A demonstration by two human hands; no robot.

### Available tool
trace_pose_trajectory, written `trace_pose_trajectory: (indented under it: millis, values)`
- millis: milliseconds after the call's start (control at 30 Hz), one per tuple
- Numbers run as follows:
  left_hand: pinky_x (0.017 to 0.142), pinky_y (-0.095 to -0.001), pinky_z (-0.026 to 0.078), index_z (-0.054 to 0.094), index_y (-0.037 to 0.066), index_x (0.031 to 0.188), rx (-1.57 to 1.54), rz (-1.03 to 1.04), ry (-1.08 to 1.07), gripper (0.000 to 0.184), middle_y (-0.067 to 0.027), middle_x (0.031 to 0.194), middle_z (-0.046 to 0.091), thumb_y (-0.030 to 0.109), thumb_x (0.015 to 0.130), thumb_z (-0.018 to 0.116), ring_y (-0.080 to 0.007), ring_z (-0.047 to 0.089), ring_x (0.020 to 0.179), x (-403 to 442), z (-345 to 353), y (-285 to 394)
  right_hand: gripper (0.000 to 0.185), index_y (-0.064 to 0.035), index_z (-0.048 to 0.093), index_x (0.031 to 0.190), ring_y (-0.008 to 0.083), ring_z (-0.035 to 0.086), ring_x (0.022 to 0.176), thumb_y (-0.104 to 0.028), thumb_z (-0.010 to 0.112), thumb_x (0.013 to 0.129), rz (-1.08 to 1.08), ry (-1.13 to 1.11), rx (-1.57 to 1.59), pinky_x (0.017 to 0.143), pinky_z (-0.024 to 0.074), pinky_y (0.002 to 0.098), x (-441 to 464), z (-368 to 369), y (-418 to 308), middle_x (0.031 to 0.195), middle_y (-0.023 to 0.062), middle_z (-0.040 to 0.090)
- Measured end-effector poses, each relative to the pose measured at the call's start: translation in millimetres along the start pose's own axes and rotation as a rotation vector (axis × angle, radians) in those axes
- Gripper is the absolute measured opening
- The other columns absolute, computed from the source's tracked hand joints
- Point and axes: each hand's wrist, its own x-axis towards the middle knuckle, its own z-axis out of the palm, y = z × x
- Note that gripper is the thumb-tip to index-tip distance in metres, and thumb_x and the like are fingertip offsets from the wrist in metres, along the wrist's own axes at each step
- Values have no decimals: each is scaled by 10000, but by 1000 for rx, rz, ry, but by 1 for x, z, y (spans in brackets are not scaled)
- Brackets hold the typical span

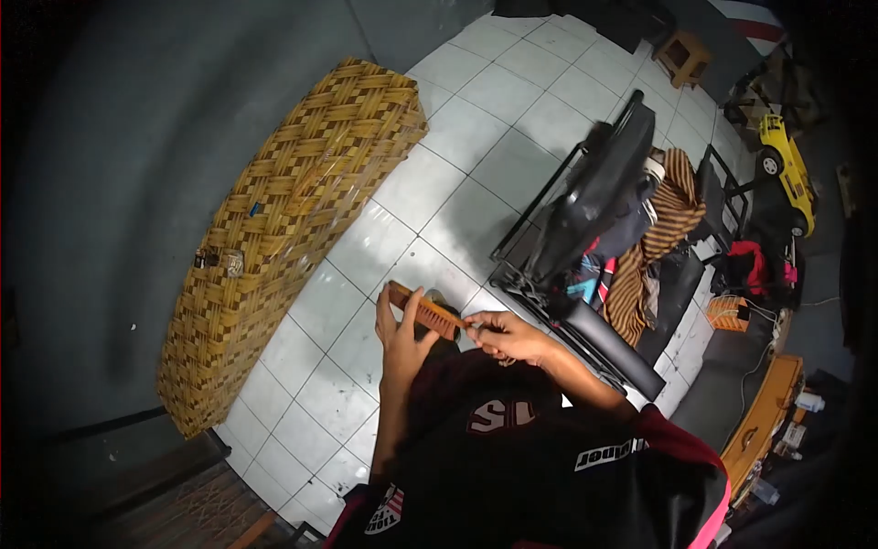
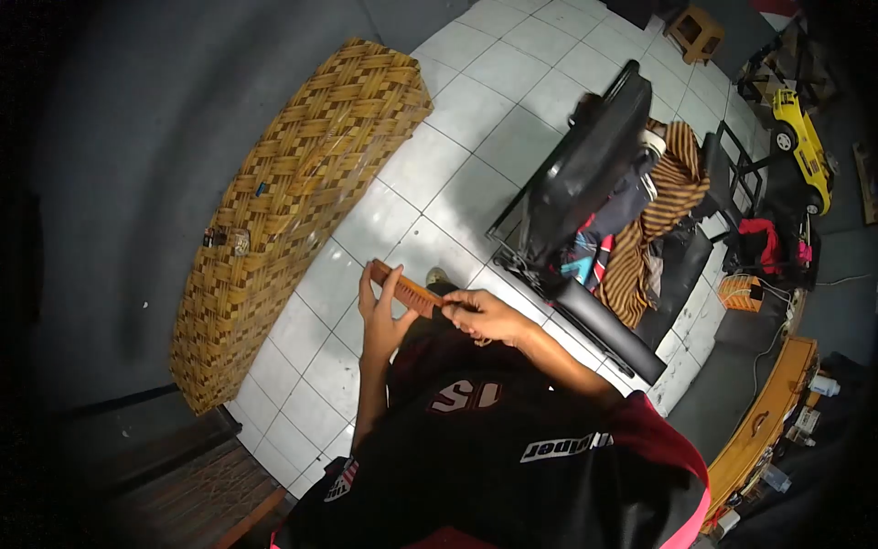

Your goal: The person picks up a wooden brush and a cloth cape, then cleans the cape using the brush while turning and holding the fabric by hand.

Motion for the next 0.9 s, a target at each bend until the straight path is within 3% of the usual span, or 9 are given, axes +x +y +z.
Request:
trace_pose_trajectory:
  millis: [67, 133, 200, 300, 567, 733, 767, 833, 900]
  values:
    - [995, -476, 262, 441, 190, 1282, -23, 2, -19, 747, -253, 1385, 192, 122, 611, 763, -416, 247, 1266, 48, -18, -8, 384, 6, 486, 1181, 51, 426, 529, -224, 561, 882, 23, 52, -19, 425, 355, 207, 17, 13, -48, 711, -17, 491]
    - [996, -458, 293, 432, 181, 1286, -203, -33, -61, 735, -246, 1399, 150, 91, 632, 755, -423, 255, 1263, 95, -30, -16, 311, -12, 559, 1101, 44, 420, 528, -235, 559, 884, -47, 200, -319, 426, 352, 205, 37, 19, -79, 662, -25, 476]
    - [1007, -401, 319, 408, 155, 1303, -244, 37, -144, 743, -238, 1418, 111, 34, 649, 739, -406, 239, 1287, 142, -36, -18, 302, 8, 582, 1062, 78, 485, 657, -232, 562, 881, -160, 295, -401, 601, 430, 226, 58, 11, -101, 743, 22, 565]
    - [993, -410, 338, 418, 140, 1303, -307, 74, -269, 695, -240, 1417, 158, 55, 682, 719, -387, 275, 1284, 211, -25, -20, 272, 39, 576, 1042, 97, 489, 763, -181, 546, 885, -195, 434, -289, 713, 415, 239, 85, -2, -137, 834, 41, 584]
    - [957, -405, 379, 489, 142, 1250, -246, 217, -397, 618, -225, 1403, 233, 59, 683, 720, -373, 339, 1253, 411, 20, -18, 224, 24, 570, 1029, 74, 439, 615, -140, 544, 879, -378, 535, -114, 562, 383, 232, 182, -109, -223, 683, -13, 490]
    - [944, -403, 390, 513, 147, 1229, -204, 386, -502, 577, -189, 1378, 307, 70, 693, 714, -365, 389, 1218, 538, 62, 20, 178, 26, 560, 996, 42, 443, 596, -100, 525, 875, -402, 692, -60, 536, 374, 200, 199, -180, -299, 685, -32, 490]
    - [937, -373, 407, 511, 123, 1224, -114, 428, -545, 618, -208, 1372, 281, -11, 654, 706, -345, 461, 1153, 562, 69, 34, 213, 32, 566, 1013, 74, 475, 604, -112, 536, 859, -419, 728, -52, 557, 401, 227, 201, -193, -311, 691, 5, 521]
    - [910, -388, 439, 526, 138, 1206, -158, 497, -601, 625, -176, 1363, 303, -37, 636, 712, -342, 472, 1138, 606, 91, 57, 246, 52, 571, 1004, 123, 541, 610, -123, 550, 833, -452, 811, -43, 590, 450, 263, 200, -220, -332, 689, 65, 578]
    - [887, -398, 467, 532, 136, 1199, -188, 582, -648, 606, -155, 1364, 301, -38, 647, 709, -335, 477, 1132, 641, 116, 82, 317, 60, 523, 1072, 155, 562, 535, -139, 563, 829, -393, 880, -11, 529, 461, 287, 187, -243, -364, 649, 87, 583]
